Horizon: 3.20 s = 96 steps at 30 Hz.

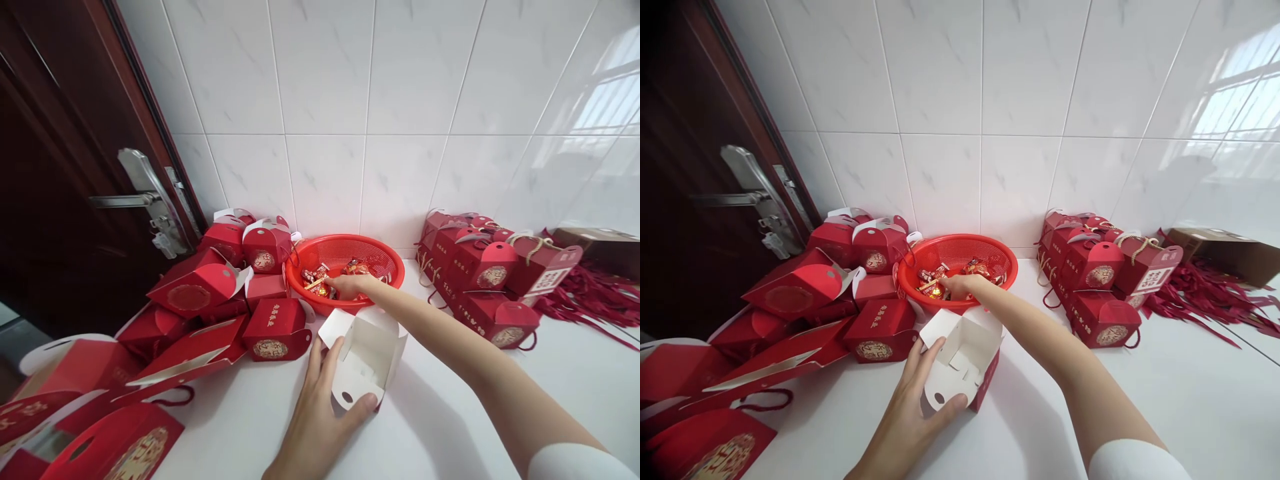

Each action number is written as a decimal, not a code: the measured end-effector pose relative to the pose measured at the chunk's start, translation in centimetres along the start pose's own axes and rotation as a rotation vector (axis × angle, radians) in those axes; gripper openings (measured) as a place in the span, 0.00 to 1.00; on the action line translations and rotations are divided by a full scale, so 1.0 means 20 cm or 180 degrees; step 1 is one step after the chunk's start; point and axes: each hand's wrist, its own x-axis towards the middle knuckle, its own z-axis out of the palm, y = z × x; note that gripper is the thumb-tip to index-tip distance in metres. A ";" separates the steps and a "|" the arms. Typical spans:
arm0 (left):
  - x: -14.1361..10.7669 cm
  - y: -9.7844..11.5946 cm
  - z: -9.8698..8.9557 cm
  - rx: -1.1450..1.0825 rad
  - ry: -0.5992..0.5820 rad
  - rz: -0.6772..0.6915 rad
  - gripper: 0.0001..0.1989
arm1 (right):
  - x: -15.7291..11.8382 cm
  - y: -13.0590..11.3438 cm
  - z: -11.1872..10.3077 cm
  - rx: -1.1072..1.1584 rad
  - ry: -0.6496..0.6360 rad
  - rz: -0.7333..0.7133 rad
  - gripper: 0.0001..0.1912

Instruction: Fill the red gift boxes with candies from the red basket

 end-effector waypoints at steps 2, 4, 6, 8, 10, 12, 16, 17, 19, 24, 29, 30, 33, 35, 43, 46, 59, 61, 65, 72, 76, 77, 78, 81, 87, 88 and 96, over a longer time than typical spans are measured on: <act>-0.01 0.01 0.01 -0.0043 0.0123 0.0017 0.41 | 0.01 -0.01 0.00 -0.0142 -0.0069 0.0121 0.45; -0.01 0.01 0.01 -0.0067 0.0143 0.0058 0.39 | 0.01 0.00 -0.01 -0.0301 -0.0065 0.0338 0.35; 0.00 0.00 0.00 -0.0061 -0.0032 0.0067 0.39 | -0.01 0.03 -0.02 -0.0440 0.0020 0.0576 0.25; 0.00 -0.01 -0.01 -0.0027 -0.0260 0.0068 0.39 | -0.03 0.05 -0.03 -0.0533 0.0106 0.0764 0.22; 0.01 -0.01 -0.02 0.0017 -0.0385 0.0073 0.39 | -0.05 0.07 -0.04 -0.0582 0.0158 0.0837 0.22; 0.01 -0.02 -0.03 0.0030 -0.0377 0.0066 0.39 | -0.06 0.08 -0.05 -0.0574 0.0172 0.0782 0.23; 0.01 -0.02 -0.02 -0.0037 -0.0315 0.0053 0.37 | -0.04 0.04 -0.06 -0.0378 -0.0043 0.0538 0.35; 0.01 -0.02 -0.02 -0.0056 -0.0291 0.0063 0.37 | -0.03 0.03 -0.06 -0.0315 -0.0140 0.0482 0.39; 0.01 -0.02 -0.01 -0.0069 -0.0269 0.0080 0.36 | -0.01 0.00 -0.05 -0.0187 -0.0299 0.0378 0.44; 0.01 -0.02 -0.02 -0.0011 -0.0341 0.0088 0.37 | 0.01 0.01 -0.03 0.0193 -0.0128 0.0254 0.29; 0.01 -0.03 -0.02 -0.0040 -0.0275 0.0112 0.36 | -0.07 0.12 -0.07 0.1066 0.0719 0.0158 0.14; 0.01 -0.02 -0.02 -0.0038 -0.0281 0.0122 0.37 | -0.10 0.15 -0.08 0.1286 0.0910 0.0125 0.14; 0.01 -0.02 -0.02 -0.0004 -0.0318 0.0126 0.37 | -0.20 0.20 -0.10 0.1965 0.1305 -0.0011 0.15; 0.01 -0.01 -0.01 0.0009 -0.0273 0.0144 0.38 | -0.29 0.20 -0.10 0.2813 0.1442 -0.0256 0.12; 0.02 -0.01 -0.01 -0.0327 0.0710 0.0786 0.38 | -0.67 -0.07 -0.04 0.3428 0.0328 -0.1523 0.09; 0.03 -0.01 -0.02 -0.0307 0.0830 0.1009 0.24 | -0.72 -0.15 -0.05 0.2541 0.0131 -0.1802 0.10; 0.02 0.00 -0.03 -0.0097 0.0552 0.1376 0.12 | -0.05 -0.05 -0.10 0.0499 0.0109 -0.0402 0.25; 0.02 -0.01 -0.03 -0.0057 0.0571 0.1365 0.12 | 0.02 -0.11 -0.08 0.0418 -0.0115 -0.0329 0.25; 0.02 0.00 -0.04 -0.0027 0.0560 0.1469 0.12 | 0.11 -0.13 -0.04 0.0286 -0.0320 -0.0256 0.26; 0.02 0.01 -0.05 -0.0004 0.0630 0.1728 0.11 | 0.09 0.08 -0.06 0.0496 -0.0158 -0.0037 0.14; 0.02 0.00 -0.04 0.0010 0.0679 0.1795 0.12 | 0.01 0.25 -0.07 0.0948 0.0231 -0.0053 0.14; 0.02 -0.01 -0.04 0.0021 0.0686 0.1805 0.12 | -0.01 0.29 -0.07 0.1055 0.0339 -0.0037 0.16; 0.02 -0.01 -0.03 0.0032 0.0688 0.1807 0.12 | -0.03 0.32 -0.07 0.1153 0.0441 -0.0017 0.17; 0.03 -0.03 -0.03 0.0057 0.0701 0.1800 0.12 | -0.08 0.39 -0.06 0.1421 0.0727 0.0037 0.20; 0.03 -0.02 -0.03 0.0071 0.0687 0.1814 0.12 | -0.19 0.42 -0.05 0.1901 0.1196 0.0182 0.25; 0.03 -0.02 -0.03 0.0068 0.0684 0.1813 0.12 | -0.21 0.42 -0.05 0.1941 0.1257 0.0209 0.25; 0.03 -0.03 -0.02 0.0075 0.0696 0.1803 0.12 | -0.22 0.33 -0.03 0.1425 0.1350 0.0211 0.18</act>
